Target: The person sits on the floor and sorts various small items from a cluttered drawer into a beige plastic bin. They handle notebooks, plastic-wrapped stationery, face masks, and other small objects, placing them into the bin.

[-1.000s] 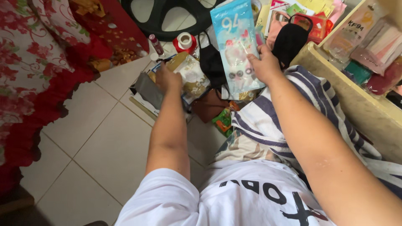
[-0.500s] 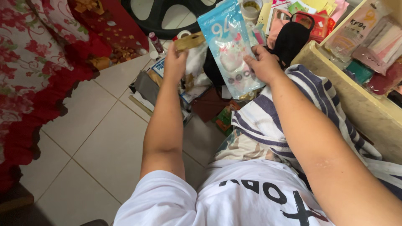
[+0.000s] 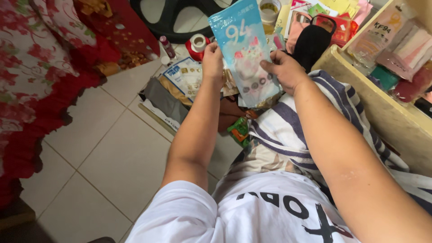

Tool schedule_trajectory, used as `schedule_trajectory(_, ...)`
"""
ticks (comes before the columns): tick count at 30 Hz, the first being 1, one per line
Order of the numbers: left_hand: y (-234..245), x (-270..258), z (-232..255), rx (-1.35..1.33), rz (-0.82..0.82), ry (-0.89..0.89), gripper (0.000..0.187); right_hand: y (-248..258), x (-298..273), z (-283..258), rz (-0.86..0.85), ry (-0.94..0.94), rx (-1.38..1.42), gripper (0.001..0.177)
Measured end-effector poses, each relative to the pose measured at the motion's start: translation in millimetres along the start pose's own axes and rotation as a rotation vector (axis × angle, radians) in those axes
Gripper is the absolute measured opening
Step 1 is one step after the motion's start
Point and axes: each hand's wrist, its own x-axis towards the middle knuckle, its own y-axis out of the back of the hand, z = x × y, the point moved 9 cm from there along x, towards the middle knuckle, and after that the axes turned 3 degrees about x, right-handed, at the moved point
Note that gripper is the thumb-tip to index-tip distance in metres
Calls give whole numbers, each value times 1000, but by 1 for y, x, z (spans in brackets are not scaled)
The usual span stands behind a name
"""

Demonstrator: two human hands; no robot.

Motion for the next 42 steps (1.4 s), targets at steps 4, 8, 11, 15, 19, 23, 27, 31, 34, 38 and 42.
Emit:
schedule_trajectory(4, 39, 3, -24, -30, 138, 105, 43, 5, 3, 1, 45, 28, -40, 25)
schedule_trajectory(8, 81, 4, -54, -47, 157, 101, 44, 11, 4, -4, 109, 72, 93, 25)
schedule_trajectory(11, 99, -3, -46, 639, 130, -207, 50, 13, 0, 4, 157, -68, -42, 27)
schedule_trajectory(15, 164, -19, -21, 1021, 582, -365, 46, 10, -2, -1, 148, -70, -164, 28)
schedule_trajectory(19, 230, -10, -50, 899, 722, 103, 53, 7, -3, 1, 150, -90, -192, 27)
schedule_trajectory(23, 227, 2, -71, 490, 589, 94, 50, 6, -5, -2, 144, -69, -201, 26)
schedule_trajectory(27, 201, -4, -30, 577, 601, -136, 30, 7, -6, -4, 156, -86, -256, 24)
schedule_trajectory(31, 189, -24, 44, 518, 779, -263, 40, 6, -5, 1, 139, -106, -202, 23)
schedule_trajectory(34, 173, -37, 114, 484, 718, -533, 42, 10, -3, 4, 163, -79, -307, 27)
schedule_trajectory(38, 147, -35, 155, 442, 572, -589, 40, -3, 5, 10, -17, -49, 224, 29)
schedule_trajectory(42, 74, -8, 121, 323, 279, -402, 41, -6, 4, 4, -136, -19, 384, 27)
